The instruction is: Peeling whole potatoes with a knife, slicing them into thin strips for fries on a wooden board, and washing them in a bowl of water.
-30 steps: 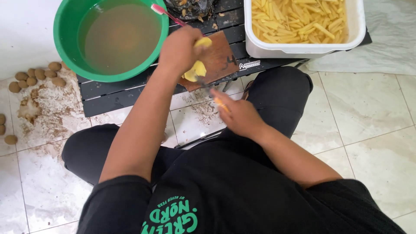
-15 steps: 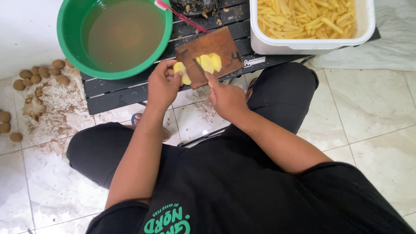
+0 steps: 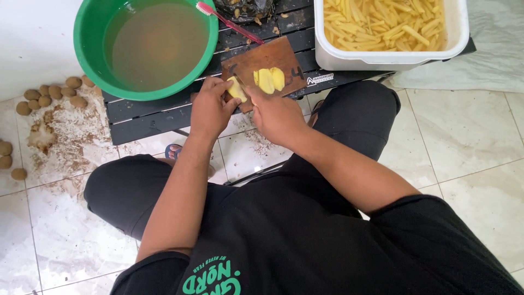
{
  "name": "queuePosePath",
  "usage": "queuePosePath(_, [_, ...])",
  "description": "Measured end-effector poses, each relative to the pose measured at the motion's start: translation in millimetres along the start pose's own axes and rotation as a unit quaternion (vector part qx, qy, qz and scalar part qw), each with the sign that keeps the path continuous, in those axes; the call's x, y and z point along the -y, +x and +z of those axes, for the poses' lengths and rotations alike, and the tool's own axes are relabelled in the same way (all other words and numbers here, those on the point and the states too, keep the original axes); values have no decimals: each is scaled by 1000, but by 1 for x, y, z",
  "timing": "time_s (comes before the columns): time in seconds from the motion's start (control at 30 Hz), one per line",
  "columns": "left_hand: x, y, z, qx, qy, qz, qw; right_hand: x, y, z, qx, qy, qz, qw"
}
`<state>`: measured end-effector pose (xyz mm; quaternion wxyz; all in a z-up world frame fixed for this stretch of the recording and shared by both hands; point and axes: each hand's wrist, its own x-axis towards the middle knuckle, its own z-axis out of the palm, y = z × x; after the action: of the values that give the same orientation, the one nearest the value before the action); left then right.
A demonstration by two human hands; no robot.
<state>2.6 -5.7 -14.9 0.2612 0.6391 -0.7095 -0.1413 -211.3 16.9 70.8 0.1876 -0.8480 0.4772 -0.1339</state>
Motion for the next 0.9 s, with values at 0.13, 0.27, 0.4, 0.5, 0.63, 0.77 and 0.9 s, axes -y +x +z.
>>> queuePosePath(0.13, [-1, -1, 0, -8, 7, -3, 1000, 4, 25, 5, 46, -70, 21, 996])
queuePosePath(0.27, [-5, 3, -8, 1, -14, -1, 1000, 21, 31, -12, 52, -49, 6, 997])
queuePosePath(0.4, [-6, 3, -12, 5, -34, -2, 999, 12, 17, 34, -16, -135, -10, 991])
queuePosePath(0.5, [-5, 1, -8, 1, -33, -7, 999, -1, -19, 73, -51, -185, -59, 980])
queuePosePath(0.63, [13, 4, 5, 18, 1, -6, 1000, -1, -51, 63, -44, -222, -91, 970])
queuePosePath(0.77, [14, 4, 9, 6, 2, -10, 1000, -10, -51, 48, -38, -169, -62, 983])
queuePosePath(0.9, [18, 2, 12, -19, 7, -10, 1000, -12, -47, 29, -55, -156, -51, 985])
